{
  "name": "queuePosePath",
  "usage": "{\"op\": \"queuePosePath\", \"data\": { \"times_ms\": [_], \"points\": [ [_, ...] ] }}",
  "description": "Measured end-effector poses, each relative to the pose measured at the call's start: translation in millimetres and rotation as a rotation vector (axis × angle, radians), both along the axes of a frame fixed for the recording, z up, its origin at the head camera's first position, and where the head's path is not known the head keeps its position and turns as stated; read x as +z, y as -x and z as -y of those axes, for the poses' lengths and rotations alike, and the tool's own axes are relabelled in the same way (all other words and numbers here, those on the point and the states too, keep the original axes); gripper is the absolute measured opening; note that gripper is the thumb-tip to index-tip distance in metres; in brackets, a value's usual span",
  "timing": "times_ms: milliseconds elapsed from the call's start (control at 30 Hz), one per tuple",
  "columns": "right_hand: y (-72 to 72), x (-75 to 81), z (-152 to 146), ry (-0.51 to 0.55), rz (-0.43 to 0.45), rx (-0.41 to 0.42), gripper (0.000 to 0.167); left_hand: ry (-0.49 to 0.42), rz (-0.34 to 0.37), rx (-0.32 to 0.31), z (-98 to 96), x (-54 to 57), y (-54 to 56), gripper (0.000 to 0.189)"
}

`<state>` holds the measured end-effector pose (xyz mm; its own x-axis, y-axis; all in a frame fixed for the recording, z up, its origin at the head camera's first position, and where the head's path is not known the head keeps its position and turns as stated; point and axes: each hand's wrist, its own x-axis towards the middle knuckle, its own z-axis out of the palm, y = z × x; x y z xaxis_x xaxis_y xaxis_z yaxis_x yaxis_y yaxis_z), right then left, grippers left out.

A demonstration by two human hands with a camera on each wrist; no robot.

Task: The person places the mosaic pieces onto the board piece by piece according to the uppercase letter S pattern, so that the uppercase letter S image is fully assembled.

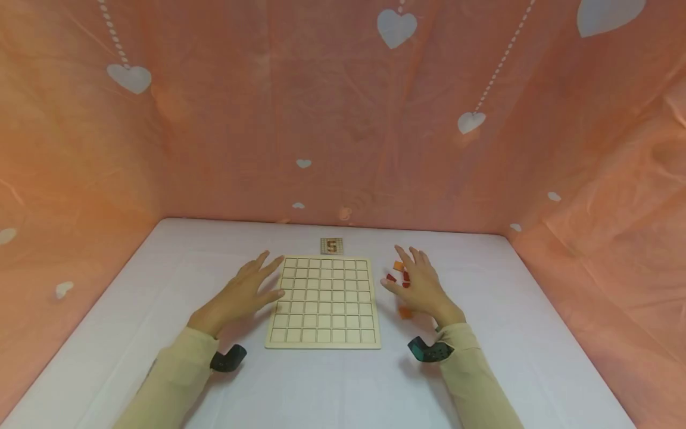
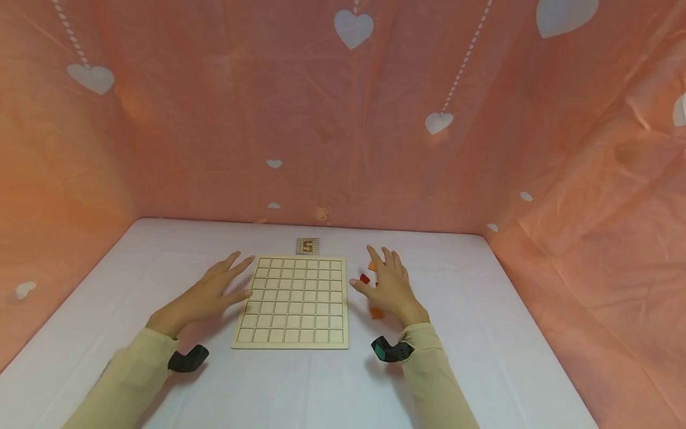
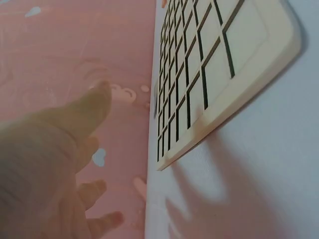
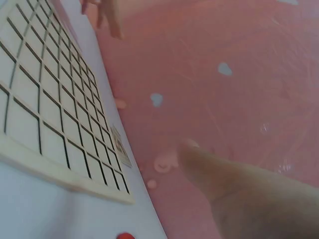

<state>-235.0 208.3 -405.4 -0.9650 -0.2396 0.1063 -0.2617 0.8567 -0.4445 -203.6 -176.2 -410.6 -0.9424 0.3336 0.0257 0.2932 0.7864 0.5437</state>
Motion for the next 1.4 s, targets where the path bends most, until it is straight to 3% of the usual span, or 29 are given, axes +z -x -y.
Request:
{"op": "queuePosePath", "data": {
  "times_ms": [167,533,733,1033,1300,1400],
  "points": [
    [6.5,-3.6,-11,0.052,0.035,-0.006,0.084,-0.04,0.05,-0.026,0.5,-5.1,7.2,0.076],
    [13.1,-9.7,-30,0.136,0.154,-0.045,0.078,-0.036,0.053,-0.052,4.4,-14.9,14.5,0.079],
    [14.2,-10.6,-42,0.172,0.221,-0.098,0.078,0.004,0.122,-0.025,5.4,-14.9,15.2,0.079],
    [16.1,-17.0,-60,0.213,0.263,-0.139,0.064,0.039,0.11,-0.059,6.9,-18.1,14.1,0.074],
    [13.9,-24.3,-66,0.215,0.225,-0.177,0.047,0.068,0.122,-0.056,7.8,-19.0,14.6,0.071],
    [12.8,-26.0,-64,0.25,0.268,-0.213,0.045,0.064,0.128,-0.053,8.0,-20.1,14.6,0.07]
  ]
}}
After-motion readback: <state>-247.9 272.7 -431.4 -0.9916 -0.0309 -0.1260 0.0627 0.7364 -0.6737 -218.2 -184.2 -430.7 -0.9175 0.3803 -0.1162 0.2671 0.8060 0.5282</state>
